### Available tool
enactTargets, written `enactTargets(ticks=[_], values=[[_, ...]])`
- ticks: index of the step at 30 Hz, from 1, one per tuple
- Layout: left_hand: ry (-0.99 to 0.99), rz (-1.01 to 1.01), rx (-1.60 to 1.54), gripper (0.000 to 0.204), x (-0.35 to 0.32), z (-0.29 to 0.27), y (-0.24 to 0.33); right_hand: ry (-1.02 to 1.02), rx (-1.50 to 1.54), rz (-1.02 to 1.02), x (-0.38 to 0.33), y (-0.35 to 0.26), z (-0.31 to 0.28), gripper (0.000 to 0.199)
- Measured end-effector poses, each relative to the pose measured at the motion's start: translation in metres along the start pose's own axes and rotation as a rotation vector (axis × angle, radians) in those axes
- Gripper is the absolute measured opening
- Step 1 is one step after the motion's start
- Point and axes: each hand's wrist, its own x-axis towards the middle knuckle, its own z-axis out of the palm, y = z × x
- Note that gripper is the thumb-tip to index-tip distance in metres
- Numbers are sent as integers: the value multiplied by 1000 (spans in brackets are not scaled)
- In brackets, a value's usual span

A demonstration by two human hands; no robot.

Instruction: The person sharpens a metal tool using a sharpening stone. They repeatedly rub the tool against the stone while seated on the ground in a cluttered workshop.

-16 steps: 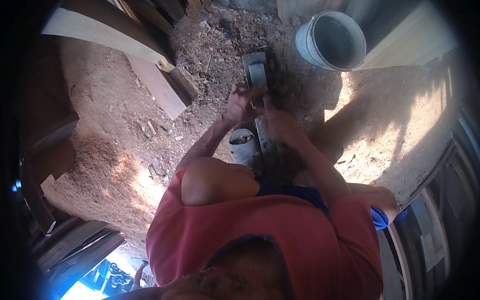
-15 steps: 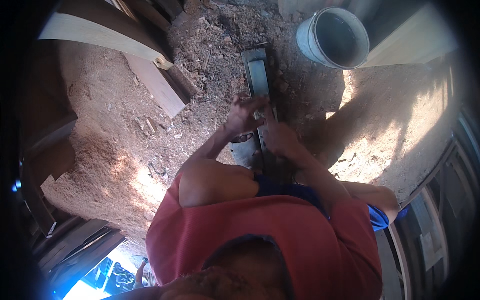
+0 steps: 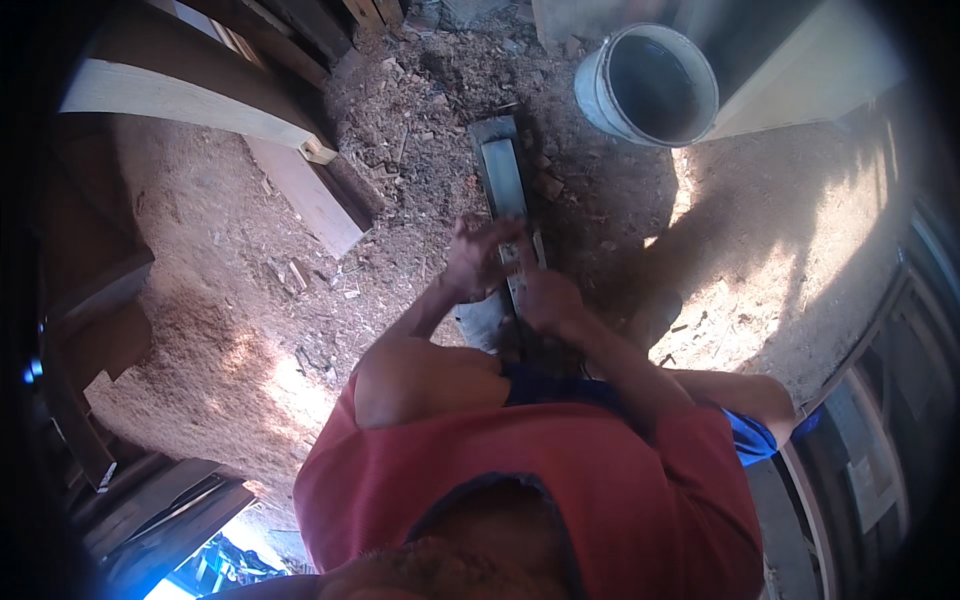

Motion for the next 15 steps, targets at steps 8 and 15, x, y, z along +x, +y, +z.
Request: enactTargets(ticks=[8,15], values=[[-20,-48,13,68,127,-58,-75,390,28,-439,103,-7,-66,88],[-73,-25,-1,77,-4,2,-3,-30,14,20,0,2,5,93]])
